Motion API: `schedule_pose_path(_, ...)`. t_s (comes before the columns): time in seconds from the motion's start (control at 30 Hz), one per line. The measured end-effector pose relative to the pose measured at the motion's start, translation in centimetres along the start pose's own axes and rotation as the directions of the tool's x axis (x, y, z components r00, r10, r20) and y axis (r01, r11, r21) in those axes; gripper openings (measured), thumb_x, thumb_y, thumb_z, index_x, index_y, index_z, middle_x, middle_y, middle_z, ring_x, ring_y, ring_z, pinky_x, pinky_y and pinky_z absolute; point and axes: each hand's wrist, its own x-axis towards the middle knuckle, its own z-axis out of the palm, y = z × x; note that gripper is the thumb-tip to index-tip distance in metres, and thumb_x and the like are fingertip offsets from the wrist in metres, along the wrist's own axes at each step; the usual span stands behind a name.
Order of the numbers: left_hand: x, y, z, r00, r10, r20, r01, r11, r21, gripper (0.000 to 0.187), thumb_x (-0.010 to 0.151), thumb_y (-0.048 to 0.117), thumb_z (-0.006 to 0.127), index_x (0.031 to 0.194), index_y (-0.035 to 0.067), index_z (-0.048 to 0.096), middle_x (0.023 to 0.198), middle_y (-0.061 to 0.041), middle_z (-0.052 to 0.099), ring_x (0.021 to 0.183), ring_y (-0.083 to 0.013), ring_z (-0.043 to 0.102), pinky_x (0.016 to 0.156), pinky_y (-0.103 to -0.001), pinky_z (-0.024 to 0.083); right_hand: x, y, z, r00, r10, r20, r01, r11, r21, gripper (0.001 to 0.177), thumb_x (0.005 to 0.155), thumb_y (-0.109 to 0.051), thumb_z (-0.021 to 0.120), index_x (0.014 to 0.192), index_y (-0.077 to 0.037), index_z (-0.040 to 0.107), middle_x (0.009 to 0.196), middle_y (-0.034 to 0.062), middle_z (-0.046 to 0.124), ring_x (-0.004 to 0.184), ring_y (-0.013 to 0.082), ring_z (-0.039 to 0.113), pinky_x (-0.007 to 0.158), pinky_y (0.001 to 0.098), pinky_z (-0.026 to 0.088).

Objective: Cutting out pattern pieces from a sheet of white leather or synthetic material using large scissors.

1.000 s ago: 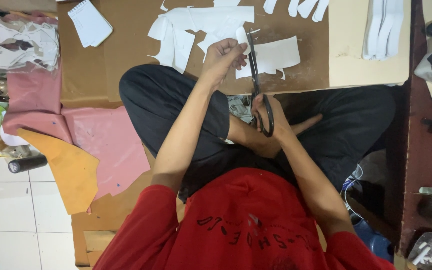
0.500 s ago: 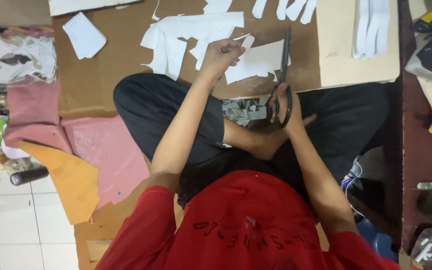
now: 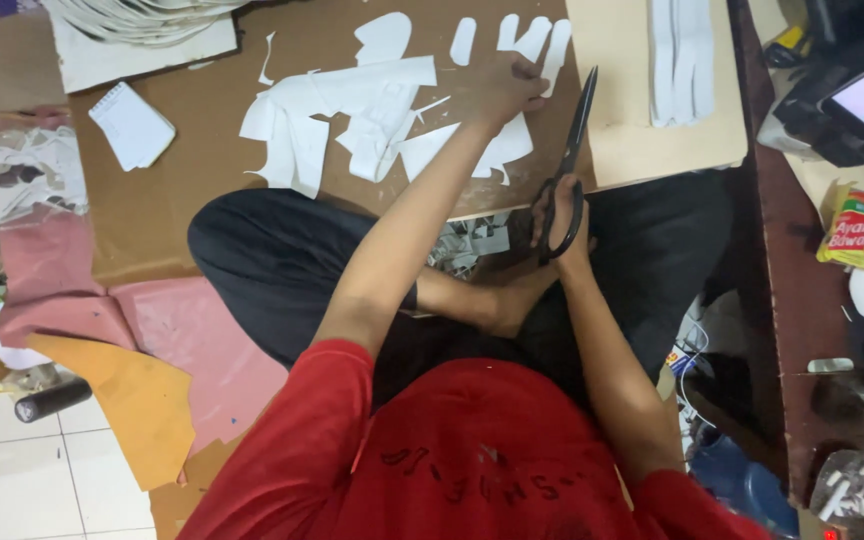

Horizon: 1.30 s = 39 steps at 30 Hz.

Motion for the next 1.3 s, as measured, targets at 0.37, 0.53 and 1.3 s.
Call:
schedule_pose_path(0.37,-3.0,0.5,-8.9,0.898,0.352,-0.264,-0.157,0.817,0.554,0.012,0.072,0.008,0.083,0.071,0.01,0.071,0.056,0.002,0.066,0.048,-0.0118,0.065,0.052,-0.027,0.052,0.1,0.8,-0.8,0.999,0.029,0.042,-0.036,0.98,0.194,0.077,0.077,-0.088,0.039,0.08,-0.012,0.05,0.053,-0.0016,0.044,0.035,0.0096,0.038,0.033,0.0254,0.035)
schedule_pose_path(0.53,-5.5,3.1,-9.8,0.946,0.185,-0.267,-0.048,0.892,0.449,0.012,0.079,0.005,0.082,0.075,0.003,0.072,0.054,-0.002,0.068,0.042,-0.0105,0.062,0.049,-0.022,0.051,0.3,1.1,-0.3,0.999,0.003,0.046,-0.014,0.971,0.238,0.075,0.079,-0.086,0.042,0.084,-0.012,0.05,0.055,-0.0018,0.043,0.036,0.0087,0.037,0.032,0.0246,0.033)
schedule_pose_path(1.3,-2.5,-1.1,4.6,0.975,0.164,-0.149,0.013,0.629,0.778,0.036,0.078,0.032,0.08,0.095,0.003,0.066,0.083,-0.009,0.075,0.077,-0.0294,0.075,0.071,-0.041,0.059,-1.2,0.5,0.6,0.995,-0.009,-0.102,0.029,0.981,0.194,0.074,0.087,-0.08,0.034,0.078,-0.009,0.053,0.053,0.001,0.045,0.038,0.0121,0.039,0.037,0.0261,0.035)
